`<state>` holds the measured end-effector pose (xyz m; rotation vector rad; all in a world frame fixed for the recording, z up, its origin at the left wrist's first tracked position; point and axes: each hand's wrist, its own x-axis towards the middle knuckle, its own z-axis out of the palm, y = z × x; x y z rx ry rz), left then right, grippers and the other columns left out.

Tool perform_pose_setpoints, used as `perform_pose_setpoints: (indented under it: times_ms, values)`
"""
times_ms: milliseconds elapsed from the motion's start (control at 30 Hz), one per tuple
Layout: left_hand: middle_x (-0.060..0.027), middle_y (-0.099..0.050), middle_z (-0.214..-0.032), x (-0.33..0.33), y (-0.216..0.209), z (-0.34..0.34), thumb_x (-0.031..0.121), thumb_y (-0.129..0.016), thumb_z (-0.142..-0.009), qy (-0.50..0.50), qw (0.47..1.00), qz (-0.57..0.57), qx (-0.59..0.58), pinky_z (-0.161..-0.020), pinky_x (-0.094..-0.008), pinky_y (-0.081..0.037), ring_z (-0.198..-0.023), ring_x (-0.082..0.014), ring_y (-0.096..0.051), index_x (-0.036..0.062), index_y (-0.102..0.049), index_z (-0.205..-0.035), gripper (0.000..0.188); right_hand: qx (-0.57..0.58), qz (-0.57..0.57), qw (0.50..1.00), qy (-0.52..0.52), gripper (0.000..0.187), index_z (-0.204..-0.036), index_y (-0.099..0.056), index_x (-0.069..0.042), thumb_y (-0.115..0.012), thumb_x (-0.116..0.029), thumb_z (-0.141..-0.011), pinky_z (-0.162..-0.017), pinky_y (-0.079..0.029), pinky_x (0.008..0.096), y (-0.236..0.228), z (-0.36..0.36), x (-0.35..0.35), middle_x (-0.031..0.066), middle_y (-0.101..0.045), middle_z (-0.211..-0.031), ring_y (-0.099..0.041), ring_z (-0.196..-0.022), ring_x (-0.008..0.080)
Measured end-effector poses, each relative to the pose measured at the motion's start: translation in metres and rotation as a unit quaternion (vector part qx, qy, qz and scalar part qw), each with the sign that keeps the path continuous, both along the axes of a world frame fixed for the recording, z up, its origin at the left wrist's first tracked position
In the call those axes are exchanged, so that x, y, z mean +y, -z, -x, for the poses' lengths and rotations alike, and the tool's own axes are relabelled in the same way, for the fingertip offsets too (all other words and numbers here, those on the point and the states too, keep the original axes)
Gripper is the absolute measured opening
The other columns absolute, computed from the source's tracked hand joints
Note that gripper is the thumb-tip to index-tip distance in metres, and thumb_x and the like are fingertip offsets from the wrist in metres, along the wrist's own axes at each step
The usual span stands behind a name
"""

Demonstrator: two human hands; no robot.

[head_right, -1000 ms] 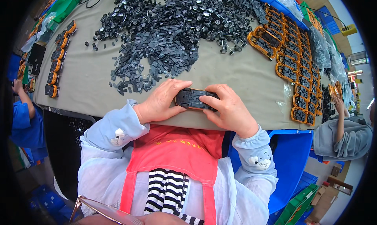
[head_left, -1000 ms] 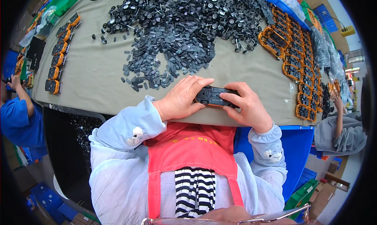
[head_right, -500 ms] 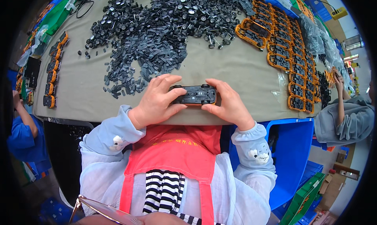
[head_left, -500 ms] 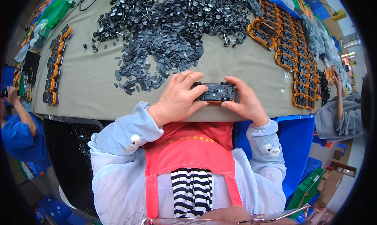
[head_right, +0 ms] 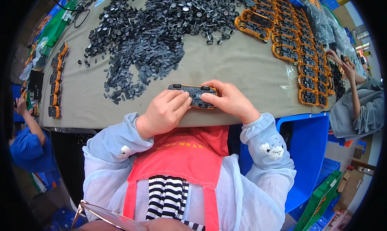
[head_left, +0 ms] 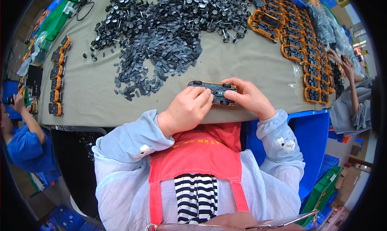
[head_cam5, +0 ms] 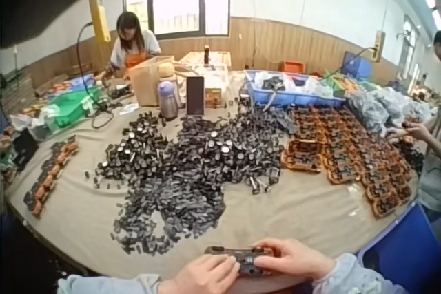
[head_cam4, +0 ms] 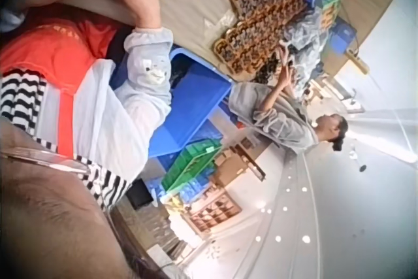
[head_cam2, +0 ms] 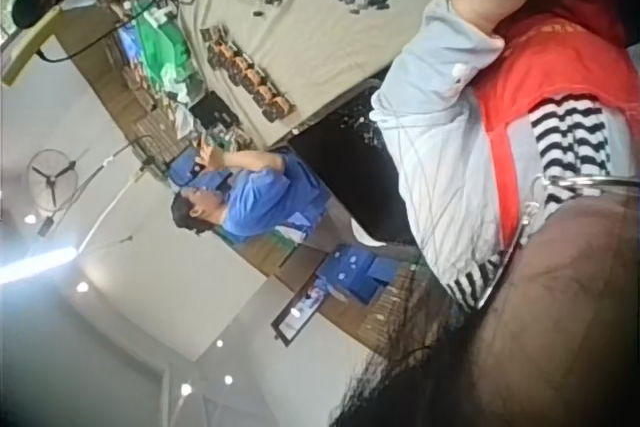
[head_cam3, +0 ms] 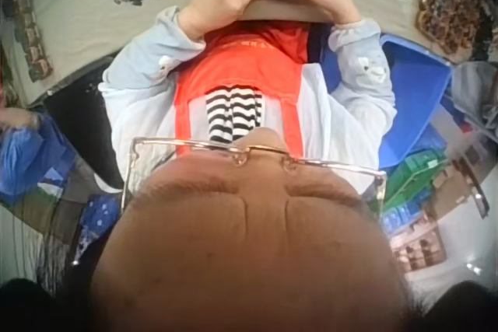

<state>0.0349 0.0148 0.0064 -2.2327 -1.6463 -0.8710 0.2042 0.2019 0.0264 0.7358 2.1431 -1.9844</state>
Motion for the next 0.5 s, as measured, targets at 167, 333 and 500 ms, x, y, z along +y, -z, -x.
perform_pose_setpoints:
  times_ms: [167,333,500]
  values:
    - [-0.0129,-0.067,-0.101,0.004,0.003,0.000,0.008,-0.076,-0.073,0.000,1.000,0.020,-0.019,-0.081,-0.0404,-0.054,-0.092,-0.0294,-0.066,-0.0006,-0.070,-0.096,0.025,0.008,-0.021,0.999,0.045,0.035,-0.123,-0.064,0.001,-0.070,-0.018,-0.094,-0.077,-0.055,0.0267,0.009,0.002,-0.004,0.0035,-0.070,-0.102,-0.064,-0.088,0.0091]
    - [-0.0101,-0.061,-0.104,0.018,-0.010,0.011,0.010,-0.082,-0.069,-0.005,0.980,0.113,-0.165,-0.087,-0.0414,-0.045,-0.101,-0.0309,-0.057,0.0070,-0.062,-0.090,0.029,0.024,-0.013,0.998,0.054,0.031,-0.117,-0.064,0.001,-0.072,-0.015,-0.091,-0.083,-0.053,0.0264,0.014,0.004,-0.006,0.0019,-0.068,-0.100,-0.063,-0.091,0.0087]
    - [-0.0123,-0.059,-0.105,0.023,-0.021,0.009,0.007,-0.079,-0.073,-0.029,0.947,0.200,-0.251,-0.090,-0.0415,-0.047,-0.099,-0.0335,-0.054,0.0037,-0.066,-0.112,0.041,0.061,-0.028,0.997,0.032,0.045,-0.128,-0.055,-0.001,-0.074,-0.013,-0.089,-0.087,-0.053,0.0275,0.026,-0.001,-0.003,0.0046,-0.063,-0.115,-0.061,-0.101,0.0114]
